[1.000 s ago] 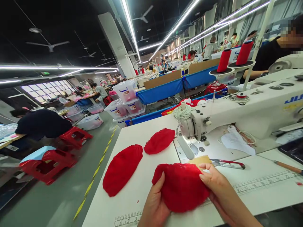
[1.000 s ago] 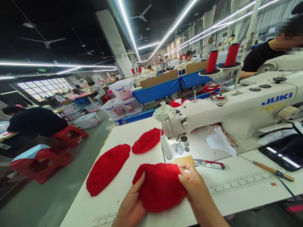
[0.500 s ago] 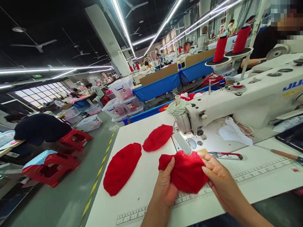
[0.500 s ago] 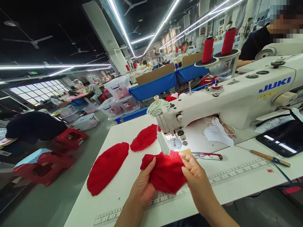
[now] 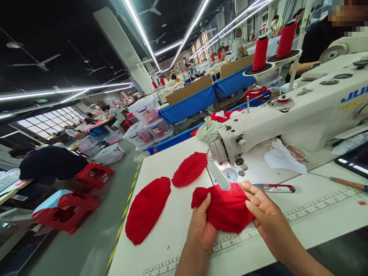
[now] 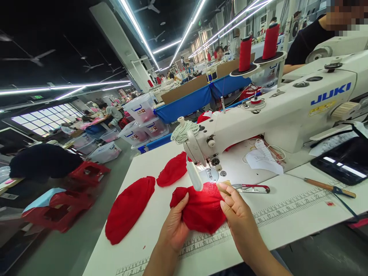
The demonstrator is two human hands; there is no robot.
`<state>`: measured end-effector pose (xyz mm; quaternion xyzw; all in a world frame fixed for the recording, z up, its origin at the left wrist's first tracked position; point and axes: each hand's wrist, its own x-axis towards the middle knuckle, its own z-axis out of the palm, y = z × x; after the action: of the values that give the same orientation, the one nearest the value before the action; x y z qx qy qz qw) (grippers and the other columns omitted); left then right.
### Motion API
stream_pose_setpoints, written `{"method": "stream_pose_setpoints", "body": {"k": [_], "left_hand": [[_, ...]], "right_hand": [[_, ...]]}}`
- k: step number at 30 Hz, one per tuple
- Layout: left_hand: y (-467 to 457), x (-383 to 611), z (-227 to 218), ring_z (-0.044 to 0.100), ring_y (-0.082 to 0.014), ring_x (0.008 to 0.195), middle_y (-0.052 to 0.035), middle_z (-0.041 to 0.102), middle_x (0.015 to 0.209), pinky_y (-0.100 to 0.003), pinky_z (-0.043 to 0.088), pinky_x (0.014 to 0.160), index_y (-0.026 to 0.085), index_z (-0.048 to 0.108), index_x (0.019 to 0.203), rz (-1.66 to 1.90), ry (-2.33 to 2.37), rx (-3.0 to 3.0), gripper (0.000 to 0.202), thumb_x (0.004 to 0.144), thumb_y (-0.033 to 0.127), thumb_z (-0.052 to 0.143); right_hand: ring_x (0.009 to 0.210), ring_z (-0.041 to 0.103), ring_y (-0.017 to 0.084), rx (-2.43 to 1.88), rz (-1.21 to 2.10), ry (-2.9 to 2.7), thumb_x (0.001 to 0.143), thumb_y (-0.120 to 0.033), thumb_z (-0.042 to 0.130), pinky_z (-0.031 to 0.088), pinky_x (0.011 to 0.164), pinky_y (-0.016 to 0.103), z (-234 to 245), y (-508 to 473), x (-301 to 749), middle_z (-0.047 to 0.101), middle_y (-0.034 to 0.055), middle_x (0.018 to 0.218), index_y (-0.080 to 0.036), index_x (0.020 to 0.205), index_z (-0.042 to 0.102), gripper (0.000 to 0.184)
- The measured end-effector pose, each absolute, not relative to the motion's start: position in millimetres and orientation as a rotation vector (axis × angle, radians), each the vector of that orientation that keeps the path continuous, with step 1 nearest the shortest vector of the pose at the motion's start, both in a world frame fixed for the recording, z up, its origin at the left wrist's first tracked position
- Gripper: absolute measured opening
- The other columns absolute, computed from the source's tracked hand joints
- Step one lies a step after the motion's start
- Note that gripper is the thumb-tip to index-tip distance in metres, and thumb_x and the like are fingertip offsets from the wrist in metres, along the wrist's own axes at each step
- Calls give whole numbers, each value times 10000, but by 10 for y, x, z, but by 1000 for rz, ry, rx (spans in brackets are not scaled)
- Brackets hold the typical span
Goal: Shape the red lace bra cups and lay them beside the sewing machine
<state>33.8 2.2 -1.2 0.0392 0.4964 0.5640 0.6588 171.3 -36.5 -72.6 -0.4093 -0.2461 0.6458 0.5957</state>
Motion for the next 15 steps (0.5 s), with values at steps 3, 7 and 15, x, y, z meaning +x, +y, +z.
{"method": "stream_pose_setpoints", "body": {"k": [3,7,15], "left_hand": [[-23,297,10,724,-213,758,-138,746,840,-355,590,851,57,683,847,1260,1107,13,55,831,42,632],[0,126,120,729,-244,785,-161,743,851,-367,594,839,42,677,848,1274,1107,-37,106,870,105,595],[716,49,790,718,-175,811,-96,740,877,-295,592,811,82,656,1022,1466,887,138,211,956,176,478]], "right_hand": [[1391,364,243,-944,1538,-548,837,-473,659,449,1058,338,-784,-380,1731,425,71,1511,-299,1391,432,624],[1383,380,226,-888,1622,-600,812,-526,687,450,1059,287,-890,-361,1742,428,61,1506,-303,1386,422,671],[1260,538,266,-965,1580,-686,775,-566,714,563,950,295,-971,-320,1789,571,121,1376,-242,1310,432,685]]}}
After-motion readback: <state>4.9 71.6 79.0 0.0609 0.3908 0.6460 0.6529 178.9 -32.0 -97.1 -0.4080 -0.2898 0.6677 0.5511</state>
